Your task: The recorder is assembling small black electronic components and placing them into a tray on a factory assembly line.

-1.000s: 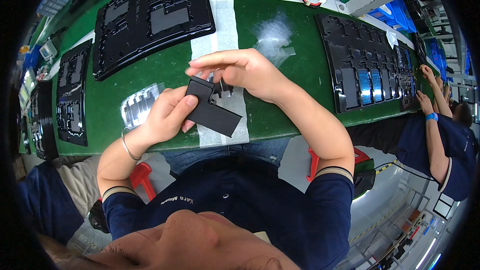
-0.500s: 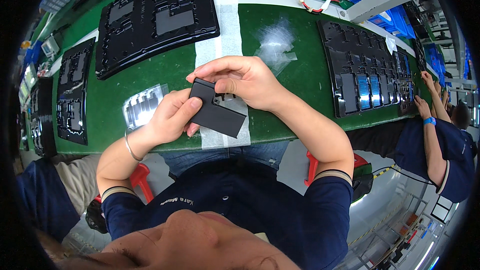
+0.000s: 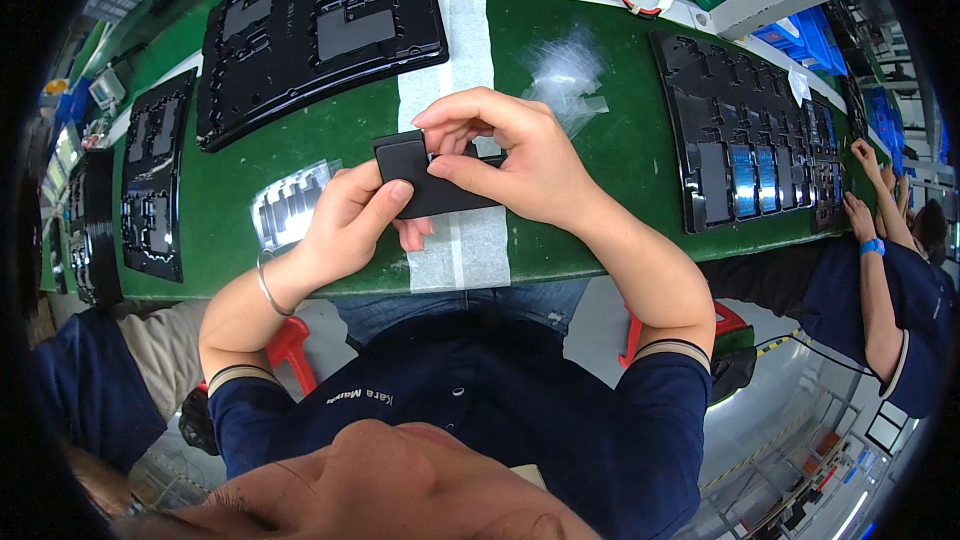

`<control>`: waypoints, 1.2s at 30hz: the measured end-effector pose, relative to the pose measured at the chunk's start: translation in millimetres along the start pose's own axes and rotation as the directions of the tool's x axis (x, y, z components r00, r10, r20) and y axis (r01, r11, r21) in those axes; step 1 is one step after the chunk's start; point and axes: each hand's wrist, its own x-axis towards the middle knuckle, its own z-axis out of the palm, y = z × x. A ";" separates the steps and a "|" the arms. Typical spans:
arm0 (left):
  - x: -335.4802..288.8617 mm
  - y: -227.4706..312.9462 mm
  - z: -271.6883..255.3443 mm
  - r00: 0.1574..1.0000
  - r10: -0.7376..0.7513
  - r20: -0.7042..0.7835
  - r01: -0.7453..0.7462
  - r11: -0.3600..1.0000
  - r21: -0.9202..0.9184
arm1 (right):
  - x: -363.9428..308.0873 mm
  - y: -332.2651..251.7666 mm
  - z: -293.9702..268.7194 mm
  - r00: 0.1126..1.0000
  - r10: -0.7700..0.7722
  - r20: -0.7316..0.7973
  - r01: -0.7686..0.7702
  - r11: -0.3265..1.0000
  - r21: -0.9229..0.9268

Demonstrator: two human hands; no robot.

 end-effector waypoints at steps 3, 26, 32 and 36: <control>0.8 0.2 -2.2 0.998 0.021 0.064 -0.021 1.000 0.007 | -0.5 1.5 -0.6 1.000 -0.012 -0.007 0.012 1.000 -0.009; 2.6 0.4 -5.6 0.998 0.000 0.056 -0.001 1.000 0.028 | -1.3 4.2 4.0 1.000 0.028 -0.007 -0.027 0.995 0.099; 1.6 -0.5 -5.2 0.999 0.012 0.053 -0.014 0.999 0.037 | -2.8 5.5 3.5 1.000 0.031 0.006 -0.031 0.998 0.055; 1.6 -1.3 -4.2 1.000 -0.002 0.028 0.002 1.000 0.002 | -2.9 3.9 3.2 1.000 0.022 0.010 -0.022 0.999 0.031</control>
